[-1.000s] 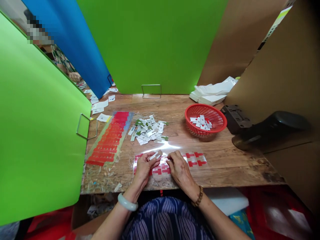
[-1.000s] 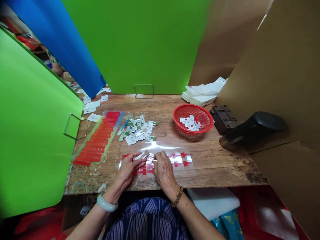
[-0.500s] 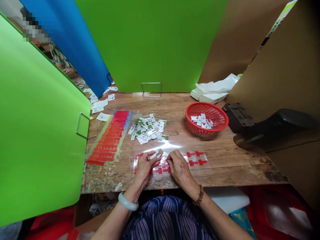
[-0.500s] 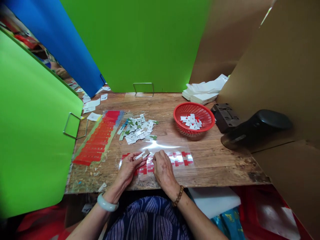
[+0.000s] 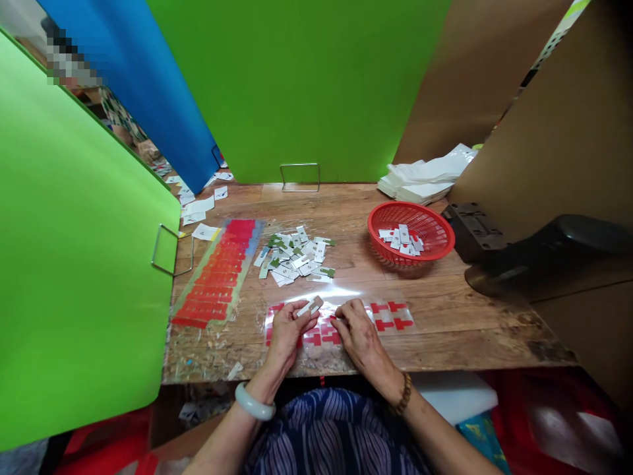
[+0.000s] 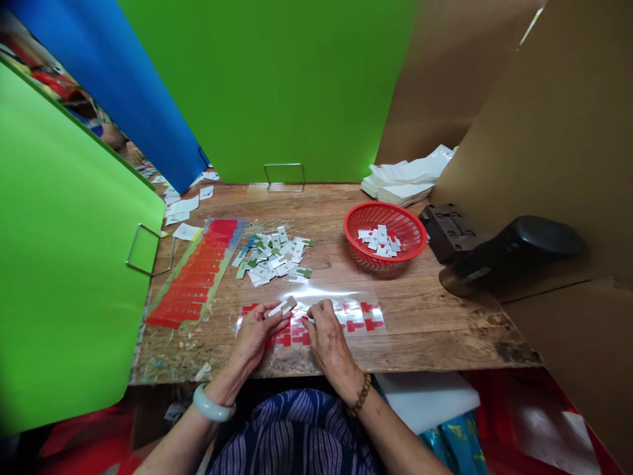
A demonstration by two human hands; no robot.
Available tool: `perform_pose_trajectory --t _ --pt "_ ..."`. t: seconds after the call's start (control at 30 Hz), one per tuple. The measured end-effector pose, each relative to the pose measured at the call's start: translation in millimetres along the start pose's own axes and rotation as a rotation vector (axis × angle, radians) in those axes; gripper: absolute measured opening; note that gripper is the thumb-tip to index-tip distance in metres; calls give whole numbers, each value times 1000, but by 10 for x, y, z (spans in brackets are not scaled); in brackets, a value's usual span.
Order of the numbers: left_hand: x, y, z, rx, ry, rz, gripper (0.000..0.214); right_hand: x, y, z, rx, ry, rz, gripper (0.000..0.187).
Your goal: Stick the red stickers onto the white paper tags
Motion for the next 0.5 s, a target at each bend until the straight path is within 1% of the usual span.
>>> perform_pose_trajectory --t 0.17,0.33,0.5 --pt "-5 -4 -12 9 -1 -1 23 39 39 -22 6 10 24 18" --pt "0 0 -10 13 15 -12 22 62 70 -29 36 28 44 12" --pt "3 2 -7 2 21 -1 20 92 58 -65 1 -24 44 15"
Point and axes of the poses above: each hand's wrist, its own x-axis away from the middle knuckle, its own y-axis out of the palm, z = x × y, the point moved 5 cm from there along -x, towards the middle knuckle, and after that the axes turned 11 degrees about x, right-handed, at the moved point
